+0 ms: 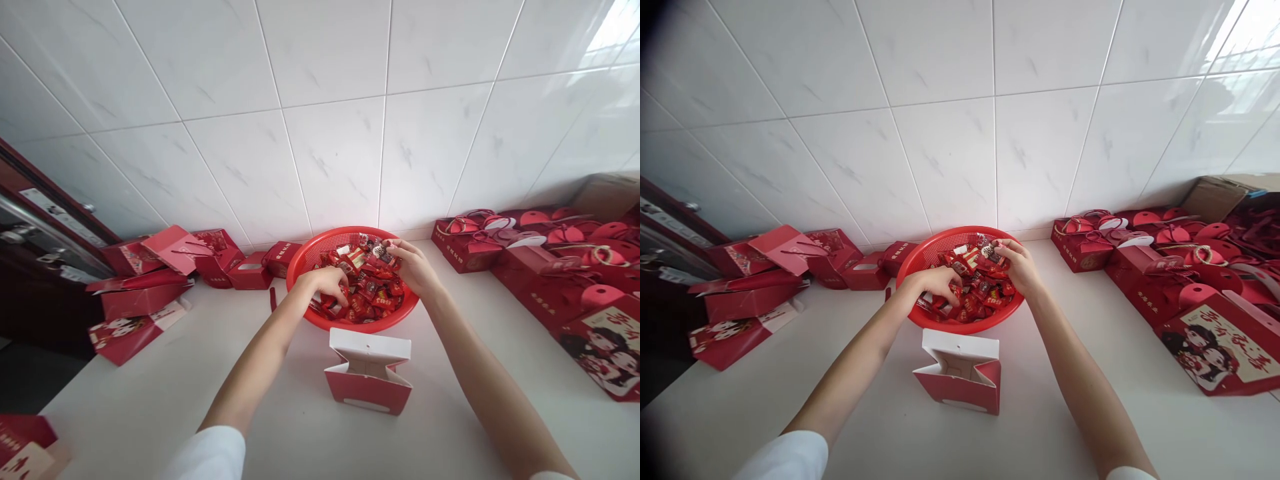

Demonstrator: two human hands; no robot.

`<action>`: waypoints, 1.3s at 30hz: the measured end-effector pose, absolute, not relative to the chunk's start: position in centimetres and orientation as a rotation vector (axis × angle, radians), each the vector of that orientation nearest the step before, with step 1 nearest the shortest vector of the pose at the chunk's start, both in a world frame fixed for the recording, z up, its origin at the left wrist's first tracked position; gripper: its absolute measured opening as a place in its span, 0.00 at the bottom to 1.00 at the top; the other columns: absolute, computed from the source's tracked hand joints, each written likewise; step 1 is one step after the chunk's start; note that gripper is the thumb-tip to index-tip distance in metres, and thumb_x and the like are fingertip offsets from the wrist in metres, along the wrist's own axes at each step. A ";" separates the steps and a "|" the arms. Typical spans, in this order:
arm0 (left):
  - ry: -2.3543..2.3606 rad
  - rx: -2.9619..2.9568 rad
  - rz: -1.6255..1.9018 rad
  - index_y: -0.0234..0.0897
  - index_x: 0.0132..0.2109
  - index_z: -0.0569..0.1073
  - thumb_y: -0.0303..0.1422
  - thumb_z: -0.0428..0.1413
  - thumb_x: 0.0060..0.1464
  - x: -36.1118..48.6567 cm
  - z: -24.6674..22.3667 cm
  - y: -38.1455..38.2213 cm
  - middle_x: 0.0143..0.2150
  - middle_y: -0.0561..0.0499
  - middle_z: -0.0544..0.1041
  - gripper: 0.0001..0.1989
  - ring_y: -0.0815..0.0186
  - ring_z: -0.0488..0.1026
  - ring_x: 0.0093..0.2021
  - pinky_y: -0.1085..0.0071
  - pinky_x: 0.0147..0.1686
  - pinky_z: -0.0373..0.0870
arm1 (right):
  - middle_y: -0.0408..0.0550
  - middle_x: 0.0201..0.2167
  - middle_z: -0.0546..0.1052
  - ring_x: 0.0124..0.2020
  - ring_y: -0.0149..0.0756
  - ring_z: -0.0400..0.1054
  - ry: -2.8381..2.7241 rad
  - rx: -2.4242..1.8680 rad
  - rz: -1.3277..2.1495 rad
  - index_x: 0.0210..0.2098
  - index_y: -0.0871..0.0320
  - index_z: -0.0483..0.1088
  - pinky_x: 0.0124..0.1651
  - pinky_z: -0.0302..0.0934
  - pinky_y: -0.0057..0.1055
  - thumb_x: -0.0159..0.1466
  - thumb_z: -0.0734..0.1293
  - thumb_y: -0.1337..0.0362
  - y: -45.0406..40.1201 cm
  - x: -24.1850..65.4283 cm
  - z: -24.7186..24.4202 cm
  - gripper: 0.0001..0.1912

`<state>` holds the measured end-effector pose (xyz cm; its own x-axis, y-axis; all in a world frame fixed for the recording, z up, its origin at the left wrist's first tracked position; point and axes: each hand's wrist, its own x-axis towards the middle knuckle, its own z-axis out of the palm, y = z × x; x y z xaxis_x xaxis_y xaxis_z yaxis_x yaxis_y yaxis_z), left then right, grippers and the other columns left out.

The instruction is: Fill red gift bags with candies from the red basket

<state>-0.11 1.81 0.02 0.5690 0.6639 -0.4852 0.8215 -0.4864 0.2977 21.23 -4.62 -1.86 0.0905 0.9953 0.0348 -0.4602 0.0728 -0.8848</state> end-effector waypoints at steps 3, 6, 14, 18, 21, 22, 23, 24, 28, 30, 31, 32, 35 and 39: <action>1.048 2.279 -0.169 0.38 0.50 0.80 0.39 0.68 0.39 -0.5 -0.1 2.3 0.49 0.47 0.82 0.28 0.54 0.78 0.47 0.68 0.45 0.71 | 0.42 0.31 0.77 0.33 0.32 0.70 -0.820 -0.846 1.305 0.30 0.55 0.76 0.35 0.67 0.29 0.46 0.79 0.61 -4.6 21.3 -1.8 0.13; 0.934 2.219 0.215 0.36 0.55 0.79 0.42 0.69 0.41 -0.8 0.1 2.4 0.57 0.43 0.79 0.33 0.49 0.73 0.59 0.62 0.58 0.66 | 0.42 0.31 0.77 0.31 0.31 0.69 -0.816 -0.855 1.303 0.31 0.55 0.77 0.33 0.67 0.27 0.46 0.79 0.60 -4.7 21.3 -1.7 0.14; 0.879 1.768 0.904 0.39 0.55 0.77 0.46 0.65 0.45 -1.4 0.5 -0.9 0.56 0.44 0.79 0.31 0.51 0.75 0.57 0.57 0.57 0.71 | 0.42 0.32 0.77 0.31 0.31 0.70 -0.876 -0.744 1.365 0.31 0.56 0.76 0.34 0.70 0.30 0.46 0.81 0.59 -5.2 21.4 -1.0 0.17; 0.791 1.580 1.005 0.40 0.59 0.74 0.40 0.61 0.49 -2.6 0.6 -4.1 0.48 0.45 0.82 0.29 0.55 0.79 0.48 0.62 0.45 0.77 | 0.42 0.32 0.77 0.32 0.32 0.71 -0.952 -0.702 1.392 0.32 0.55 0.75 0.35 0.70 0.30 0.47 0.81 0.60 -6.4 21.6 0.8 0.17; 0.796 1.569 1.004 0.41 0.62 0.72 0.37 0.60 0.49 -3.5 1.3 -6.2 0.46 0.45 0.83 0.32 0.56 0.80 0.42 0.63 0.39 0.77 | 0.42 0.34 0.77 0.31 0.32 0.71 -1.077 -0.693 1.359 0.36 0.53 0.75 0.35 0.68 0.30 0.49 0.80 0.60 -8.6 21.9 2.9 0.16; 0.818 1.579 1.023 0.42 0.64 0.70 0.37 0.59 0.49 -3.6 1.5 -6.7 0.45 0.45 0.83 0.33 0.57 0.80 0.41 0.63 0.38 0.77 | 0.42 0.34 0.78 0.31 0.32 0.71 -1.138 -0.699 1.344 0.38 0.53 0.76 0.36 0.68 0.30 0.51 0.79 0.61 -9.5 22.0 3.7 0.16; 0.843 1.593 1.051 0.43 0.65 0.69 0.36 0.57 0.50 -3.8 1.7 -7.2 0.45 0.47 0.83 0.33 0.58 0.80 0.40 0.64 0.38 0.78 | 0.43 0.35 0.78 0.32 0.33 0.72 -1.202 -0.705 1.319 0.39 0.52 0.76 0.36 0.68 0.31 0.52 0.79 0.61 -10.5 22.1 4.4 0.16; 0.861 1.614 1.084 0.44 0.66 0.68 0.36 0.57 0.52 -3.9 2.0 -7.6 0.45 0.48 0.83 0.33 0.59 0.80 0.40 0.64 0.39 0.78 | 0.43 0.35 0.78 0.32 0.34 0.72 -1.266 -0.710 1.287 0.39 0.52 0.76 0.36 0.68 0.32 0.53 0.78 0.61 -11.5 22.2 5.1 0.16; 0.776 1.795 1.132 0.40 0.52 0.79 0.38 0.56 0.59 -4.2 2.9 -9.3 0.47 0.46 0.83 0.17 0.57 0.79 0.48 0.63 0.48 0.76 | 0.47 0.35 0.78 0.33 0.38 0.73 -1.491 -0.776 1.122 0.42 0.52 0.76 0.35 0.71 0.35 0.57 0.77 0.59 -15.2 22.0 7.1 0.14; 0.735 1.931 1.082 0.39 0.45 0.82 0.38 0.56 0.61 -4.3 3.5 -10.4 0.47 0.45 0.83 0.12 0.56 0.78 0.51 0.63 0.52 0.74 | 0.49 0.38 0.78 0.36 0.40 0.74 -1.604 -0.838 1.032 0.42 0.52 0.76 0.36 0.72 0.35 0.58 0.76 0.58 -16.5 21.6 7.7 0.13; 0.732 1.996 1.058 0.39 0.45 0.82 0.38 0.57 0.61 -4.4 3.8 -11.0 0.48 0.45 0.83 0.12 0.56 0.78 0.52 0.63 0.53 0.74 | 0.50 0.39 0.79 0.38 0.40 0.74 -1.665 -0.863 0.989 0.43 0.53 0.76 0.37 0.72 0.34 0.60 0.75 0.58 -17.1 21.4 7.9 0.13; 0.735 2.054 1.046 0.40 0.46 0.82 0.37 0.58 0.61 -4.4 4.1 -11.5 0.48 0.46 0.83 0.11 0.57 0.78 0.52 0.64 0.54 0.73 | 0.50 0.40 0.79 0.39 0.40 0.75 -1.728 -0.880 0.949 0.44 0.53 0.76 0.38 0.72 0.34 0.61 0.74 0.58 -17.5 21.2 8.1 0.12; 0.730 2.177 1.089 0.42 0.52 0.80 0.37 0.60 0.60 -4.7 4.7 -12.8 0.52 0.46 0.81 0.14 0.57 0.77 0.54 0.64 0.55 0.73 | 0.50 0.43 0.80 0.40 0.40 0.76 -1.933 -0.886 0.872 0.47 0.53 0.76 0.40 0.73 0.33 0.65 0.71 0.60 -18.5 20.4 8.4 0.11; 0.793 2.284 1.239 0.43 0.55 0.78 0.36 0.61 0.58 -5.3 5.0 -13.6 0.53 0.46 0.80 0.18 0.57 0.76 0.54 0.63 0.55 0.73 | 0.49 0.42 0.81 0.37 0.37 0.77 -2.172 -0.820 0.858 0.50 0.54 0.74 0.40 0.72 0.31 0.68 0.67 0.63 -18.9 19.4 8.5 0.12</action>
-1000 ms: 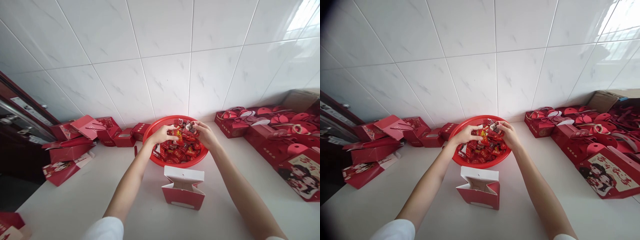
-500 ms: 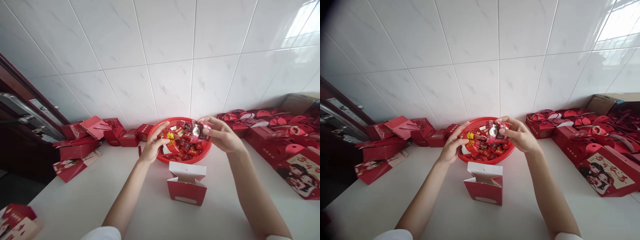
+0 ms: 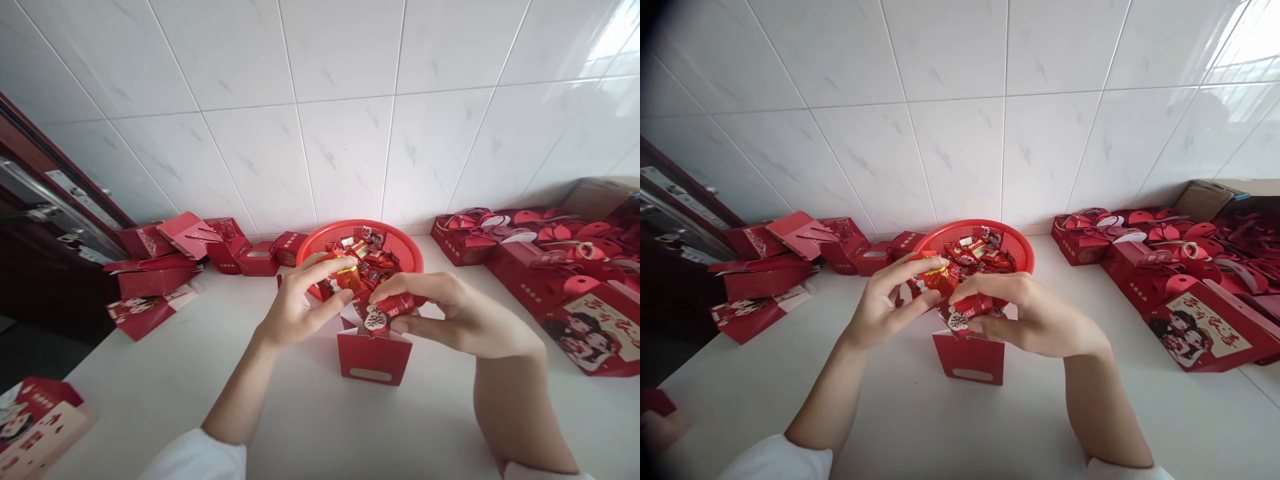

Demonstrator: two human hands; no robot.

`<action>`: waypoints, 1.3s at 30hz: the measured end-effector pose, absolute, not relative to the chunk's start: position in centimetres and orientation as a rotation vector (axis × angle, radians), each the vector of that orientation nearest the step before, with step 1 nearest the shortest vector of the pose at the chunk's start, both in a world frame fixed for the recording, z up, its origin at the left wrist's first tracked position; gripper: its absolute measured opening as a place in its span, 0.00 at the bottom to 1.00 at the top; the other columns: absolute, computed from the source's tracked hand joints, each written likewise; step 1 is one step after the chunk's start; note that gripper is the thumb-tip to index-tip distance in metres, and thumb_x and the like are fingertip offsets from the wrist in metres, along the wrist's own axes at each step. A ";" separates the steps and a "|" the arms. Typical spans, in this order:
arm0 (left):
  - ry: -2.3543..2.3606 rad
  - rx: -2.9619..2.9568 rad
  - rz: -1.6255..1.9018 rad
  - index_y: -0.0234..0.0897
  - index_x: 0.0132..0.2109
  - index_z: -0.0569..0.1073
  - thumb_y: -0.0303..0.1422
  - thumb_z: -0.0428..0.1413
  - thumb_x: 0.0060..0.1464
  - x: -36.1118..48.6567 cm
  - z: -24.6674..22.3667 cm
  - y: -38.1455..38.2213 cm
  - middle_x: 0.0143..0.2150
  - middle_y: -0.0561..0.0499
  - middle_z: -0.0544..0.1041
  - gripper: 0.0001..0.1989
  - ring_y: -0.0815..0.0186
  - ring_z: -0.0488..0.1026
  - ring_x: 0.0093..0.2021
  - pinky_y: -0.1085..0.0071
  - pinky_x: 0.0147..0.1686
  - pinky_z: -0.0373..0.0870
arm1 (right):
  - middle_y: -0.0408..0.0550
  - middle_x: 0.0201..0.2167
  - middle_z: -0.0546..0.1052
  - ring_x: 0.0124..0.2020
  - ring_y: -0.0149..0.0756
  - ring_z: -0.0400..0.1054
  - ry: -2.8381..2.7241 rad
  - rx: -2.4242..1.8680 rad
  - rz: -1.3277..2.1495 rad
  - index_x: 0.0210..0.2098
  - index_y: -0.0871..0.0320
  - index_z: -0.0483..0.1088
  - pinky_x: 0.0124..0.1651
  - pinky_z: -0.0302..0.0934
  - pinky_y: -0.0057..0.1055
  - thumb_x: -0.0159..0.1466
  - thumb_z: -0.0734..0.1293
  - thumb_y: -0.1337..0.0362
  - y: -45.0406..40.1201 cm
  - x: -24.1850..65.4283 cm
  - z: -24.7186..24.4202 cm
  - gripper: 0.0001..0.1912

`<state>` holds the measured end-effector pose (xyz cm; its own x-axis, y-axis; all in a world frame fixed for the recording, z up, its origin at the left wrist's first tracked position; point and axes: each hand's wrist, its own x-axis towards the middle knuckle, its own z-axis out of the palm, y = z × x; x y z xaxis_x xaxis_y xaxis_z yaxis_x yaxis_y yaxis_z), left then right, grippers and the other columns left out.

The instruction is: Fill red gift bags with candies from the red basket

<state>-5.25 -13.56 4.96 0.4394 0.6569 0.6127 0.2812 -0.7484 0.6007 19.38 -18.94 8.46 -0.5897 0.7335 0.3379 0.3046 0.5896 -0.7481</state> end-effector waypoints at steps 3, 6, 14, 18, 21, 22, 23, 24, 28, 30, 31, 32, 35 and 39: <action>0.936 2.392 1.252 0.44 0.52 0.79 0.36 0.62 0.57 -5.5 5.1 -13.7 0.49 0.48 0.81 0.16 0.58 0.77 0.51 0.63 0.53 0.73 | 0.49 0.43 0.82 0.38 0.36 0.77 -2.267 -0.840 0.766 0.51 0.54 0.74 0.41 0.71 0.31 0.69 0.65 0.65 -18.9 19.0 8.2 0.12; 1.006 2.454 1.072 0.44 0.47 0.79 0.38 0.62 0.56 -5.4 5.2 -13.7 0.45 0.50 0.82 0.12 0.59 0.77 0.48 0.65 0.50 0.73 | 0.49 0.42 0.82 0.38 0.36 0.76 -2.295 -0.908 0.646 0.52 0.53 0.73 0.40 0.70 0.31 0.69 0.63 0.67 -18.7 19.0 7.8 0.13; 1.102 2.339 1.019 0.42 0.44 0.79 0.42 0.63 0.56 -4.8 5.0 -13.4 0.44 0.49 0.82 0.12 0.59 0.79 0.44 0.66 0.46 0.73 | 0.49 0.40 0.81 0.38 0.37 0.75 -2.412 -0.940 0.606 0.49 0.54 0.74 0.38 0.67 0.31 0.70 0.61 0.67 -17.8 18.6 6.8 0.11; 1.147 2.378 0.938 0.43 0.46 0.79 0.41 0.63 0.55 -4.8 4.9 -13.5 0.44 0.50 0.81 0.13 0.60 0.78 0.40 0.68 0.42 0.73 | 0.48 0.37 0.80 0.35 0.37 0.73 -2.459 -0.987 0.587 0.46 0.55 0.74 0.35 0.65 0.31 0.70 0.61 0.68 -17.5 18.5 6.5 0.11; 1.171 2.388 0.792 0.45 0.47 0.79 0.37 0.63 0.54 -4.6 4.6 -13.5 0.42 0.52 0.81 0.13 0.63 0.77 0.35 0.70 0.37 0.71 | 0.49 0.37 0.79 0.34 0.36 0.72 -2.475 -0.980 0.585 0.45 0.55 0.74 0.35 0.65 0.31 0.70 0.61 0.67 -17.4 18.6 6.4 0.10; 1.173 2.387 0.764 0.45 0.46 0.79 0.35 0.63 0.54 -4.4 4.5 -13.4 0.41 0.53 0.81 0.12 0.63 0.77 0.35 0.70 0.36 0.70 | 0.49 0.37 0.79 0.34 0.36 0.72 -2.470 -0.982 0.572 0.44 0.55 0.74 0.35 0.65 0.31 0.70 0.61 0.67 -17.4 18.6 6.5 0.10; 1.172 2.385 0.743 0.45 0.45 0.79 0.34 0.62 0.54 -4.3 4.4 -13.4 0.41 0.53 0.81 0.11 0.63 0.77 0.36 0.70 0.36 0.70 | 0.49 0.36 0.79 0.33 0.36 0.71 -2.463 -0.989 0.554 0.44 0.55 0.74 0.34 0.64 0.31 0.70 0.61 0.66 -17.3 18.7 6.5 0.10; 1.166 2.382 0.721 0.44 0.44 0.79 0.32 0.61 0.54 -4.2 4.3 -13.3 0.41 0.53 0.81 0.10 0.62 0.77 0.37 0.70 0.36 0.70 | 0.49 0.36 0.79 0.33 0.35 0.71 -2.455 -0.995 0.538 0.43 0.55 0.74 0.34 0.64 0.30 0.70 0.61 0.66 -17.3 18.8 6.6 0.09; 1.123 2.348 0.664 0.44 0.43 0.79 0.29 0.58 0.55 -3.9 3.9 -13.1 0.41 0.53 0.81 0.09 0.62 0.77 0.39 0.70 0.37 0.70 | 0.47 0.32 0.78 0.29 0.33 0.68 -2.393 -0.978 0.511 0.42 0.56 0.75 0.33 0.63 0.30 0.70 0.61 0.62 -17.3 19.0 6.9 0.10; 1.097 2.318 0.701 0.43 0.43 0.79 0.31 0.58 0.57 -3.9 3.9 -13.0 0.42 0.53 0.82 0.08 0.62 0.77 0.39 0.70 0.38 0.70 | 0.46 0.32 0.78 0.30 0.34 0.69 -2.338 -0.972 0.529 0.43 0.55 0.75 0.34 0.63 0.30 0.70 0.62 0.62 -17.3 19.0 7.1 0.10; 1.089 2.308 0.727 0.43 0.44 0.79 0.32 0.58 0.58 -3.9 3.8 -13.0 0.43 0.53 0.82 0.08 0.62 0.77 0.40 0.69 0.39 0.70 | 0.46 0.33 0.79 0.31 0.34 0.70 -2.316 -0.980 0.539 0.43 0.55 0.75 0.35 0.64 0.30 0.69 0.63 0.63 -17.2 19.0 7.1 0.09; 1.084 2.304 0.753 0.43 0.44 0.79 0.33 0.58 0.59 -3.8 3.9 -12.9 0.44 0.52 0.82 0.08 0.62 0.77 0.41 0.69 0.40 0.70 | 0.46 0.33 0.79 0.32 0.34 0.71 -2.306 -0.991 0.545 0.42 0.55 0.76 0.35 0.64 0.30 0.69 0.64 0.63 -17.1 18.9 7.0 0.08; 1.077 2.312 0.791 0.43 0.46 0.79 0.37 0.58 0.60 -3.9 4.0 -12.9 0.45 0.51 0.82 0.09 0.61 0.78 0.43 0.69 0.42 0.71 | 0.45 0.33 0.79 0.32 0.34 0.71 -2.335 -1.027 0.534 0.41 0.54 0.76 0.34 0.63 0.29 0.66 0.66 0.66 -16.8 18.8 6.7 0.07; 1.056 2.312 0.790 0.42 0.47 0.79 0.40 0.59 0.60 -4.1 4.1 -12.9 0.46 0.51 0.82 0.11 0.61 0.78 0.44 0.69 0.44 0.71 | 0.45 0.33 0.79 0.31 0.35 0.71 -2.342 -1.085 0.523 0.44 0.54 0.77 0.32 0.63 0.29 0.63 0.68 0.67 -16.7 19.0 6.4 0.10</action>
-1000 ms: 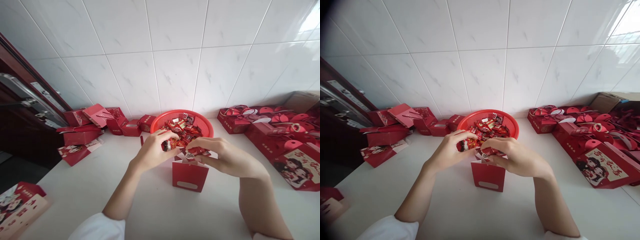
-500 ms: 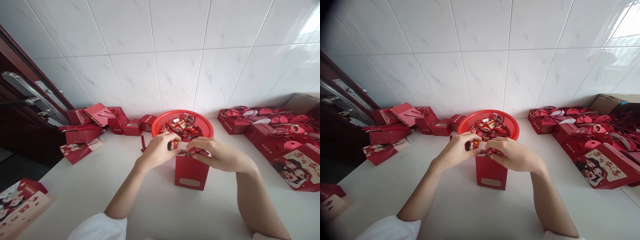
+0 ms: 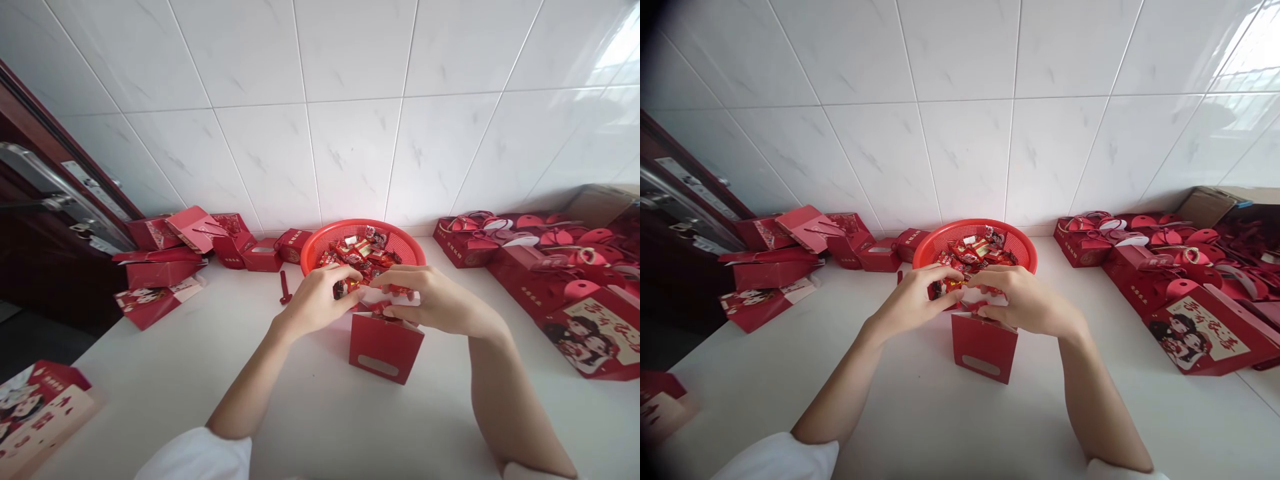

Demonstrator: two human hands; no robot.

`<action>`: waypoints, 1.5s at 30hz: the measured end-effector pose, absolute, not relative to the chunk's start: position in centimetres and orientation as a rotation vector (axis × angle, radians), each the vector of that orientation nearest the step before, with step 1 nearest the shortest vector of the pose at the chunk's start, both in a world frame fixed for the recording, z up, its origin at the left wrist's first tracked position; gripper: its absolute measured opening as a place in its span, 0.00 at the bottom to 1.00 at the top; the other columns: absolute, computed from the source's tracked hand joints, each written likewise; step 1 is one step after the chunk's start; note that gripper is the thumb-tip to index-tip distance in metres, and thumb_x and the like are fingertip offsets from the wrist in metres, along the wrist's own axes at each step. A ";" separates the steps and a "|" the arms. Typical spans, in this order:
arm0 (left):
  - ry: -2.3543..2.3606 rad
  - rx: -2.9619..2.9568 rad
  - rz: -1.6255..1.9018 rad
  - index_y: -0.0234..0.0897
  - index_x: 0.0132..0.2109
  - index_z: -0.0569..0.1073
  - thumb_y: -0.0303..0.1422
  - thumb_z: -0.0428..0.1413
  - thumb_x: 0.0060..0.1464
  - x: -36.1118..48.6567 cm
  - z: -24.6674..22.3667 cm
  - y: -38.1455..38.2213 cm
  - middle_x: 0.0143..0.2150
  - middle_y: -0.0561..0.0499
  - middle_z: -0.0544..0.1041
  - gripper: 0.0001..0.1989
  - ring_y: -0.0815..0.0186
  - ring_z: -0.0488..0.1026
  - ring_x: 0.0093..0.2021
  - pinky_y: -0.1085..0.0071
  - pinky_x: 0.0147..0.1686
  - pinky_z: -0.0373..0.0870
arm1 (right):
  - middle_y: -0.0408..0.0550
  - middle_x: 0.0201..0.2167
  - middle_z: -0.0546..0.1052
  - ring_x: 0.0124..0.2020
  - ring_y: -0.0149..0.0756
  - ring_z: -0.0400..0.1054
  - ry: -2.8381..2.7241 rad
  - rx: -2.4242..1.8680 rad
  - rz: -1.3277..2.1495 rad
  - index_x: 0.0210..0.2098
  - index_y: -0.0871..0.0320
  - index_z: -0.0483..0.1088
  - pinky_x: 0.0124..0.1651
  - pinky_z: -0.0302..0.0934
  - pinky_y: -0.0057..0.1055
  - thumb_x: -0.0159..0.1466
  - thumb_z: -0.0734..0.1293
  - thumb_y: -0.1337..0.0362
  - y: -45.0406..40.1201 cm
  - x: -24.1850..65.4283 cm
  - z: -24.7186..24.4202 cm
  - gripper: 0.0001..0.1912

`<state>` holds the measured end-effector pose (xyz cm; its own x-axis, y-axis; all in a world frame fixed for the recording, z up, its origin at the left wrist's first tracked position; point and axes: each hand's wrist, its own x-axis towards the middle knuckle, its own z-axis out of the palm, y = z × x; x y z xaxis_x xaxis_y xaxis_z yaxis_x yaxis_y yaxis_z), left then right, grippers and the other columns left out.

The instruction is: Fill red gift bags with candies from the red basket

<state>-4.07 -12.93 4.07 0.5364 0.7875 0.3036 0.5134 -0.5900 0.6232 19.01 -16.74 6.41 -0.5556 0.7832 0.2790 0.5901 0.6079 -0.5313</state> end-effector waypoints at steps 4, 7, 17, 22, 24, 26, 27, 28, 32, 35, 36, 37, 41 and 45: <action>1.034 2.307 0.785 0.42 0.47 0.79 0.42 0.61 0.58 -3.9 3.8 -13.0 0.45 0.51 0.81 0.13 0.61 0.77 0.44 0.69 0.43 0.70 | 0.47 0.40 0.80 0.37 0.38 0.74 -2.196 -1.063 0.552 0.48 0.53 0.75 0.37 0.68 0.31 0.62 0.66 0.69 -17.2 19.0 6.8 0.15; 1.042 2.309 0.777 0.44 0.45 0.80 0.41 0.59 0.59 -3.4 3.4 -13.1 0.41 0.53 0.81 0.11 0.62 0.76 0.41 0.69 0.41 0.70 | 0.48 0.42 0.79 0.40 0.37 0.73 -2.076 -0.974 0.686 0.47 0.55 0.73 0.41 0.69 0.32 0.62 0.63 0.72 -17.5 18.6 7.1 0.16; 0.969 2.256 0.807 0.41 0.37 0.80 0.40 0.58 0.62 -3.7 3.0 -12.3 0.35 0.53 0.80 0.10 0.65 0.74 0.37 0.70 0.37 0.67 | 0.48 0.39 0.78 0.41 0.39 0.74 -1.817 -0.864 0.941 0.40 0.55 0.74 0.43 0.73 0.36 0.65 0.66 0.67 -17.1 18.4 6.7 0.05; 0.927 2.277 0.839 0.41 0.38 0.81 0.41 0.59 0.61 -4.1 3.2 -11.8 0.36 0.52 0.81 0.10 0.63 0.76 0.39 0.69 0.39 0.69 | 0.50 0.43 0.79 0.47 0.41 0.76 -1.804 -0.815 0.936 0.38 0.55 0.74 0.48 0.73 0.37 0.65 0.68 0.66 -16.5 18.3 6.2 0.03; 0.921 2.277 0.837 0.42 0.38 0.81 0.40 0.59 0.61 -4.2 3.3 -11.7 0.37 0.52 0.82 0.10 0.63 0.77 0.40 0.70 0.40 0.69 | 0.50 0.44 0.79 0.46 0.41 0.76 -1.821 -0.812 0.945 0.36 0.56 0.73 0.48 0.73 0.38 0.64 0.67 0.67 -16.1 18.1 5.9 0.02; 0.922 2.271 0.829 0.42 0.39 0.81 0.41 0.59 0.61 -4.3 3.3 -11.6 0.38 0.52 0.82 0.09 0.63 0.77 0.40 0.70 0.40 0.69 | 0.50 0.43 0.80 0.45 0.40 0.77 -1.870 -0.840 0.951 0.34 0.56 0.72 0.47 0.73 0.37 0.63 0.67 0.69 -15.7 17.9 5.6 0.02; 0.925 2.267 0.826 0.42 0.39 0.81 0.41 0.59 0.61 -4.3 3.3 -11.5 0.38 0.52 0.82 0.10 0.63 0.77 0.40 0.70 0.40 0.69 | 0.49 0.42 0.80 0.44 0.39 0.77 -1.908 -0.857 0.953 0.34 0.56 0.72 0.47 0.73 0.37 0.63 0.67 0.69 -15.6 17.8 5.6 0.03; 0.930 2.266 0.824 0.42 0.39 0.81 0.41 0.59 0.61 -4.4 3.3 -11.5 0.37 0.53 0.82 0.10 0.63 0.77 0.39 0.70 0.39 0.69 | 0.49 0.42 0.80 0.44 0.39 0.77 -1.950 -0.873 0.950 0.33 0.56 0.71 0.46 0.73 0.36 0.62 0.67 0.70 -15.5 17.7 5.6 0.03; 0.971 2.275 0.805 0.41 0.38 0.81 0.41 0.60 0.60 -4.4 3.3 -11.3 0.37 0.52 0.82 0.09 0.63 0.77 0.39 0.70 0.38 0.69 | 0.47 0.43 0.81 0.46 0.40 0.76 -2.097 -0.900 0.840 0.33 0.55 0.72 0.48 0.72 0.37 0.60 0.67 0.72 -15.4 17.9 5.7 0.05; 0.964 2.280 0.839 0.41 0.39 0.81 0.38 0.59 0.61 -4.6 3.4 -11.3 0.38 0.52 0.82 0.08 0.62 0.77 0.39 0.68 0.39 0.70 | 0.47 0.43 0.81 0.45 0.41 0.76 -2.107 -0.911 0.741 0.36 0.54 0.74 0.48 0.72 0.39 0.62 0.66 0.69 -15.5 17.9 5.8 0.05; 0.950 2.272 0.873 0.41 0.41 0.81 0.37 0.58 0.61 -4.7 3.5 -11.3 0.39 0.51 0.82 0.08 0.62 0.77 0.40 0.68 0.41 0.71 | 0.47 0.43 0.81 0.44 0.41 0.76 -2.085 -0.920 0.717 0.37 0.54 0.74 0.47 0.72 0.39 0.63 0.67 0.68 -15.5 17.9 5.8 0.04; 0.931 2.252 0.916 0.41 0.43 0.81 0.35 0.57 0.62 -4.8 3.6 -11.3 0.40 0.50 0.82 0.08 0.61 0.78 0.42 0.67 0.42 0.72 | 0.47 0.42 0.81 0.43 0.41 0.76 -2.051 -0.929 0.695 0.38 0.54 0.74 0.46 0.72 0.38 0.64 0.67 0.66 -15.5 17.8 5.7 0.04; 0.787 2.070 1.152 0.43 0.54 0.78 0.35 0.56 0.63 -5.0 3.8 -11.7 0.54 0.47 0.80 0.15 0.56 0.76 0.55 0.62 0.53 0.73 | 0.49 0.45 0.80 0.47 0.43 0.76 -1.890 -0.944 0.620 0.47 0.53 0.73 0.48 0.72 0.38 0.65 0.70 0.59 -15.3 17.2 5.3 0.11; 0.626 1.829 1.322 0.48 0.64 0.69 0.37 0.62 0.59 -4.3 3.4 -12.7 0.61 0.46 0.76 0.27 0.53 0.74 0.59 0.58 0.57 0.73 | 0.50 0.49 0.79 0.51 0.44 0.75 -1.840 -0.912 0.671 0.54 0.53 0.70 0.51 0.71 0.39 0.64 0.72 0.56 -15.4 16.3 4.8 0.21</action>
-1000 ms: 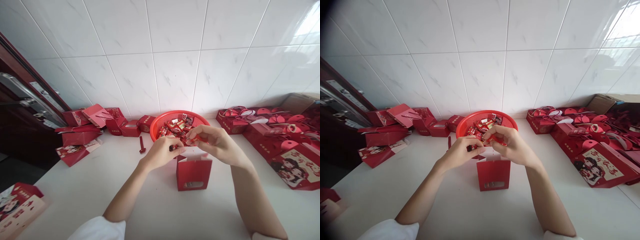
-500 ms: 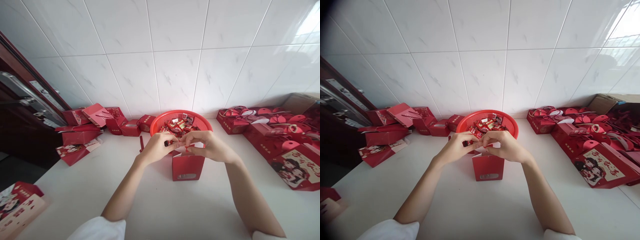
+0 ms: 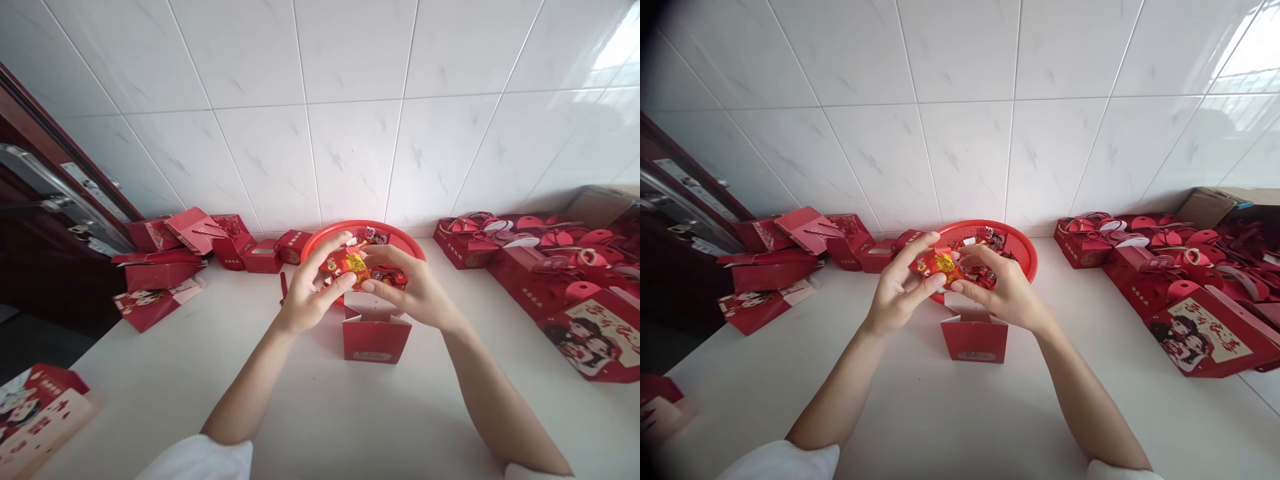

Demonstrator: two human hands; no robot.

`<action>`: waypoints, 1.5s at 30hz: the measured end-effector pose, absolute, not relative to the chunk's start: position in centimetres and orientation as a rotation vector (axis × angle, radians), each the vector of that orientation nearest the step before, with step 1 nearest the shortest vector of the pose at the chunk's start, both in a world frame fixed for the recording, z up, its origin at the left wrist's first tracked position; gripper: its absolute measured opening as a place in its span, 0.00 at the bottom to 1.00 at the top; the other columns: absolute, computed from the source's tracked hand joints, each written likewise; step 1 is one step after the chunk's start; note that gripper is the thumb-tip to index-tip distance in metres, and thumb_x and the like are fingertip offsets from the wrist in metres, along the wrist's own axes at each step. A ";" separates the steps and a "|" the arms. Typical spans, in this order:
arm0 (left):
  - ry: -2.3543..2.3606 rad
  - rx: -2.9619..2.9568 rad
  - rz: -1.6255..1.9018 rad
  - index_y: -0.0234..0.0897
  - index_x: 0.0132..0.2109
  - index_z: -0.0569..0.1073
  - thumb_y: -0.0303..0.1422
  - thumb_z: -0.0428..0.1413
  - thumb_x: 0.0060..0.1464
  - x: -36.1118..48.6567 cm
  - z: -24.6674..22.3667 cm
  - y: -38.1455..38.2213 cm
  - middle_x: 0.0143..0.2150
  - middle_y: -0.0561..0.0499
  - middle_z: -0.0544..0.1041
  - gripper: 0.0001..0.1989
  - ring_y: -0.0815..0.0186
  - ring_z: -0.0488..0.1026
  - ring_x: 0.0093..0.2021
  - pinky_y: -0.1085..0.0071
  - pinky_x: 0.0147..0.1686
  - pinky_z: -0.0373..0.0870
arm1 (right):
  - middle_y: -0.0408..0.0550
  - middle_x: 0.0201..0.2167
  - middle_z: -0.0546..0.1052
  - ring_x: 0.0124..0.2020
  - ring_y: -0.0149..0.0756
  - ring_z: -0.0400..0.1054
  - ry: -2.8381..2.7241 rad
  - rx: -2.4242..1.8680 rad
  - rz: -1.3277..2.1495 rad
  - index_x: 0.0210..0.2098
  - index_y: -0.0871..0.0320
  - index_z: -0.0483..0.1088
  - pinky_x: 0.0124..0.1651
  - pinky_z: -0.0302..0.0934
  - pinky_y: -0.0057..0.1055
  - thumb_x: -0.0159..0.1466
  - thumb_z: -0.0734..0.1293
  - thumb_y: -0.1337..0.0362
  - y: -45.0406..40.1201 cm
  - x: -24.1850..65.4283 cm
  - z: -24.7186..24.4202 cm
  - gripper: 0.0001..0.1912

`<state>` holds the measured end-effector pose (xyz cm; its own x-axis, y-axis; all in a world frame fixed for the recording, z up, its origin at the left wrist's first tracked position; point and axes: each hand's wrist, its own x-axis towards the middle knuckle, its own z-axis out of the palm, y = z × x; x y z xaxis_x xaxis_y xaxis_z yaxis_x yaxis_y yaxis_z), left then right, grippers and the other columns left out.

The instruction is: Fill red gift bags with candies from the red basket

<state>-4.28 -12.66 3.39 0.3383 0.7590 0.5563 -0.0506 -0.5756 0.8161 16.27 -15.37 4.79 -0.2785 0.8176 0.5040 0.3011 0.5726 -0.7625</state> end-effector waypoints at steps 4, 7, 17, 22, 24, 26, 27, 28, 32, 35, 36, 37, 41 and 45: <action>0.641 1.651 1.405 0.47 0.68 0.63 0.38 0.65 0.55 -3.3 3.3 -13.3 0.58 0.44 0.78 0.36 0.54 0.77 0.54 0.60 0.51 0.78 | 0.49 0.43 0.81 0.42 0.42 0.78 -1.783 -0.864 0.743 0.56 0.54 0.70 0.46 0.73 0.37 0.66 0.70 0.55 -15.7 15.7 4.5 0.21; 0.726 1.596 1.480 0.43 0.60 0.72 0.41 0.67 0.52 -3.0 3.7 -13.1 0.54 0.44 0.80 0.30 0.55 0.78 0.53 0.63 0.48 0.79 | 0.49 0.40 0.82 0.39 0.41 0.78 -1.700 -0.892 0.723 0.54 0.55 0.72 0.43 0.74 0.37 0.64 0.72 0.55 -15.8 15.7 4.5 0.21; 0.748 1.653 1.321 0.38 0.46 0.79 0.41 0.69 0.49 -3.3 4.0 -13.3 0.43 0.47 0.83 0.18 0.59 0.81 0.39 0.67 0.36 0.80 | 0.49 0.40 0.80 0.40 0.40 0.77 -1.593 -0.775 0.901 0.43 0.55 0.75 0.43 0.74 0.35 0.64 0.72 0.56 -16.1 15.6 5.2 0.12; 0.781 1.691 1.426 0.39 0.50 0.76 0.42 0.68 0.50 -2.8 3.5 -13.4 0.45 0.46 0.82 0.22 0.59 0.81 0.43 0.67 0.40 0.80 | 0.47 0.34 0.80 0.35 0.38 0.77 -1.385 -0.776 0.911 0.34 0.55 0.73 0.38 0.74 0.34 0.61 0.75 0.57 -16.1 15.2 4.7 0.11; 0.771 1.711 1.396 0.39 0.51 0.76 0.43 0.67 0.51 -2.6 3.5 -13.6 0.43 0.46 0.83 0.22 0.59 0.81 0.42 0.67 0.40 0.79 | 0.47 0.32 0.80 0.33 0.38 0.76 -1.322 -0.820 0.887 0.33 0.55 0.71 0.35 0.73 0.34 0.60 0.75 0.56 -16.1 15.1 4.6 0.12; 0.761 1.729 1.327 0.38 0.50 0.78 0.43 0.67 0.52 -2.4 3.6 -13.8 0.42 0.46 0.83 0.21 0.59 0.81 0.41 0.66 0.40 0.79 | 0.47 0.33 0.80 0.34 0.38 0.76 -1.271 -0.851 0.823 0.33 0.55 0.70 0.35 0.73 0.34 0.60 0.75 0.55 -16.1 15.2 4.6 0.13; 0.761 1.730 1.301 0.38 0.49 0.79 0.42 0.66 0.53 -2.3 3.6 -13.9 0.41 0.46 0.83 0.19 0.59 0.81 0.40 0.66 0.40 0.79 | 0.47 0.34 0.80 0.35 0.38 0.77 -1.254 -0.860 0.787 0.33 0.54 0.70 0.36 0.74 0.34 0.60 0.75 0.55 -16.1 15.2 4.6 0.13; 0.767 1.727 1.288 0.37 0.47 0.80 0.42 0.66 0.53 -2.3 3.7 -13.9 0.41 0.47 0.84 0.17 0.59 0.81 0.40 0.66 0.40 0.79 | 0.47 0.34 0.80 0.35 0.39 0.77 -1.246 -0.865 0.762 0.33 0.54 0.70 0.37 0.74 0.34 0.60 0.75 0.55 -16.1 15.3 4.6 0.13; 0.796 1.767 1.296 0.37 0.44 0.82 0.38 0.64 0.56 -2.5 3.8 -14.0 0.41 0.47 0.84 0.12 0.59 0.81 0.41 0.66 0.41 0.79 | 0.47 0.35 0.79 0.35 0.39 0.76 -1.303 -0.849 0.816 0.34 0.55 0.71 0.35 0.73 0.33 0.59 0.75 0.53 -16.0 15.6 5.1 0.14; 0.779 1.845 1.234 0.37 0.46 0.83 0.36 0.63 0.57 -2.8 3.8 -13.8 0.44 0.46 0.84 0.12 0.58 0.81 0.44 0.66 0.44 0.78 | 0.49 0.36 0.80 0.35 0.38 0.76 -1.425 -0.874 0.910 0.36 0.56 0.74 0.35 0.73 0.33 0.58 0.76 0.51 -15.9 16.0 5.4 0.16; 0.778 1.853 1.219 0.38 0.47 0.82 0.37 0.64 0.56 -2.8 3.7 -13.7 0.45 0.46 0.84 0.13 0.58 0.81 0.45 0.65 0.45 0.78 | 0.49 0.36 0.80 0.34 0.38 0.76 -1.446 -0.888 0.915 0.35 0.56 0.74 0.35 0.73 0.33 0.58 0.76 0.51 -15.8 16.1 5.5 0.16; 0.781 1.852 1.211 0.38 0.48 0.82 0.38 0.64 0.56 -2.9 3.6 -13.6 0.46 0.46 0.84 0.14 0.57 0.81 0.45 0.65 0.45 0.79 | 0.49 0.34 0.79 0.33 0.37 0.75 -1.447 -0.897 0.901 0.34 0.57 0.74 0.34 0.72 0.33 0.58 0.76 0.50 -15.8 16.2 5.4 0.16; 0.784 1.858 1.288 0.39 0.56 0.78 0.40 0.65 0.56 -2.7 3.0 -13.3 0.38 0.48 0.84 0.21 0.60 0.81 0.38 0.66 0.41 0.79 | 0.45 0.29 0.77 0.31 0.35 0.74 -1.360 -0.893 0.750 0.30 0.56 0.70 0.33 0.71 0.30 0.57 0.77 0.51 -15.6 16.3 5.2 0.17; 0.719 1.946 1.437 0.39 0.55 0.78 0.38 0.64 0.57 -2.4 2.6 -13.3 0.34 0.50 0.84 0.19 0.63 0.81 0.36 0.67 0.43 0.78 | 0.44 0.29 0.77 0.30 0.34 0.74 -1.341 -0.888 0.708 0.30 0.55 0.70 0.32 0.70 0.30 0.58 0.76 0.52 -15.6 16.0 5.1 0.16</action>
<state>-2.43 -13.30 2.56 0.2644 0.7284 0.6321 0.0689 -0.6680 0.7410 16.03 -15.60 5.06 0.1168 0.8530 0.5086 0.0609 0.5050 -0.8610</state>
